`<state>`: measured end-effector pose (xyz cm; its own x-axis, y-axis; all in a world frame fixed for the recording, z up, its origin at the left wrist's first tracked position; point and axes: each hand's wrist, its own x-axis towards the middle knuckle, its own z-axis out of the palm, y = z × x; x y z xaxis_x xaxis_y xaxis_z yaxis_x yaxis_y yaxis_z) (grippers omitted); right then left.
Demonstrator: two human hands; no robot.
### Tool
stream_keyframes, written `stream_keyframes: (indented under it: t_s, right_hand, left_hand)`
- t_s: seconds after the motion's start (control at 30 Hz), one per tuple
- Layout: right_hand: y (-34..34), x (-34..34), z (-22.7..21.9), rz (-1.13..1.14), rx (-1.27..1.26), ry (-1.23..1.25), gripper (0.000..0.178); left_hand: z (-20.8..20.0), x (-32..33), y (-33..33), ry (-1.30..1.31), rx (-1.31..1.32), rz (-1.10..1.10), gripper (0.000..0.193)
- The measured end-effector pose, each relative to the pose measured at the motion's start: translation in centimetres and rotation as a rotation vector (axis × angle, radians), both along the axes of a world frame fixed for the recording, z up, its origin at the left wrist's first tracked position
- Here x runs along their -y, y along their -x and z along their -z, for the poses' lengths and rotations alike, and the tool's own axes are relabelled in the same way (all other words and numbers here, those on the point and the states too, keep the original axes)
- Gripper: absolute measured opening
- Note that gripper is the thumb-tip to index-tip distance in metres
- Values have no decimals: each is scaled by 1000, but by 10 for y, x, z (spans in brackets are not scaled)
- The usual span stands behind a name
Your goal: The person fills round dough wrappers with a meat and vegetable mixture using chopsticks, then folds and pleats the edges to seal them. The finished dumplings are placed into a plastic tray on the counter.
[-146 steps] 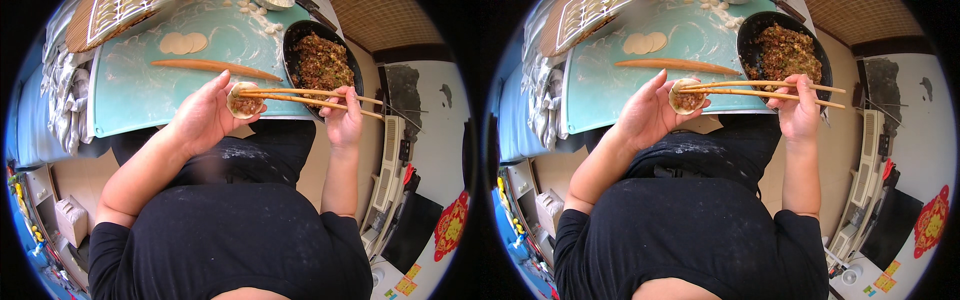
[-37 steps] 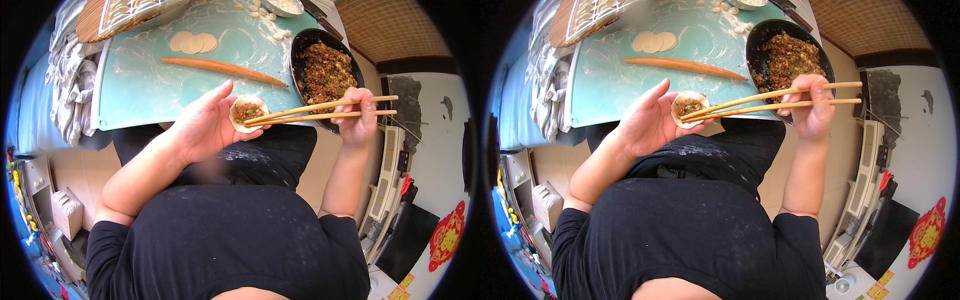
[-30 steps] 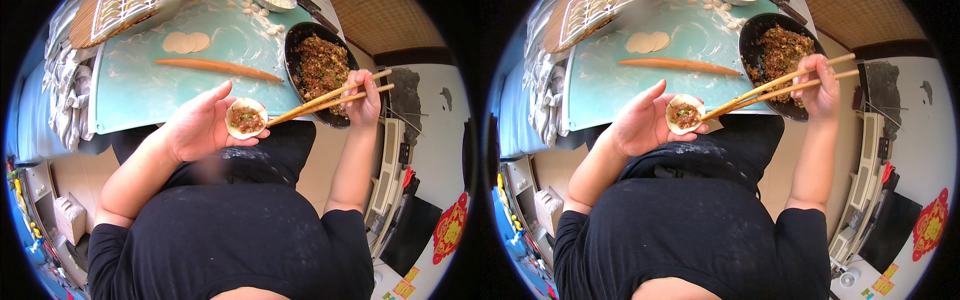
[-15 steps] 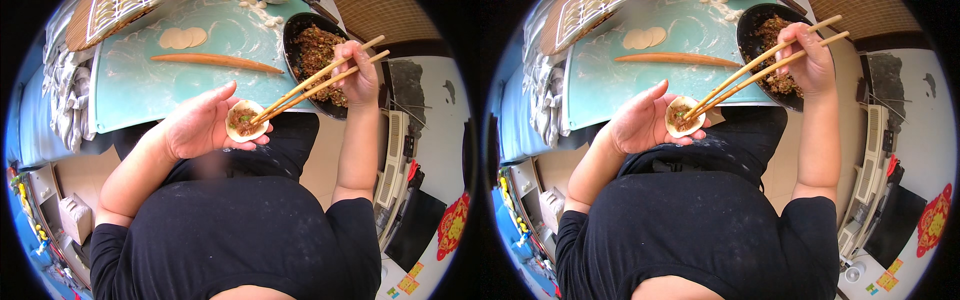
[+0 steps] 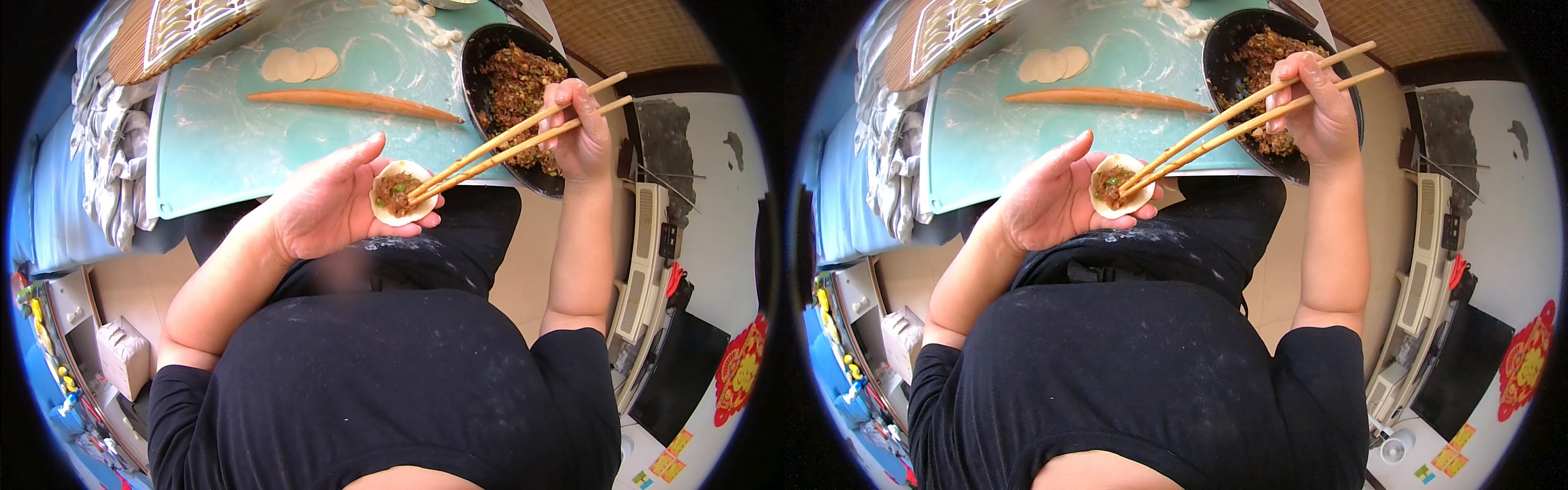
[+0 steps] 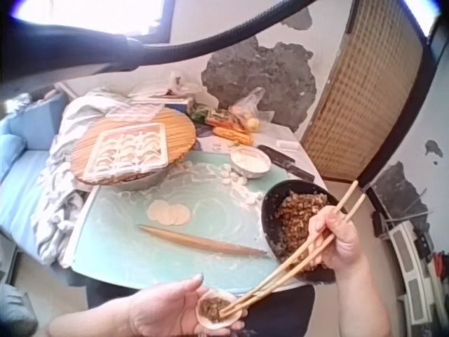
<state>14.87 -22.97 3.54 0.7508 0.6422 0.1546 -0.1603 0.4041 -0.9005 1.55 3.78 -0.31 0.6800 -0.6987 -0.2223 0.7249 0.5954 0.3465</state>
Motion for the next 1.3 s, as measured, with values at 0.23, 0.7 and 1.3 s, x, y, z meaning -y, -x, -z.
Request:
stream_keyframes:
  t_s: [0.23, 0.7, 1.3]
  right_hand:
    - [4, -3, 7, 79, 9, 47, 27]
    - [27, -10, 11, 271, 17, -20, 26]
    - [49, 41, 31, 831, -112, -64, 28]
  left_hand:
    - [2, -1, 1, -13, 14, -87, 62]
    - [4, -2, 1, -99, 9, -241, 59]
    - [7, -6, -2, -190, -26, -377, 49]
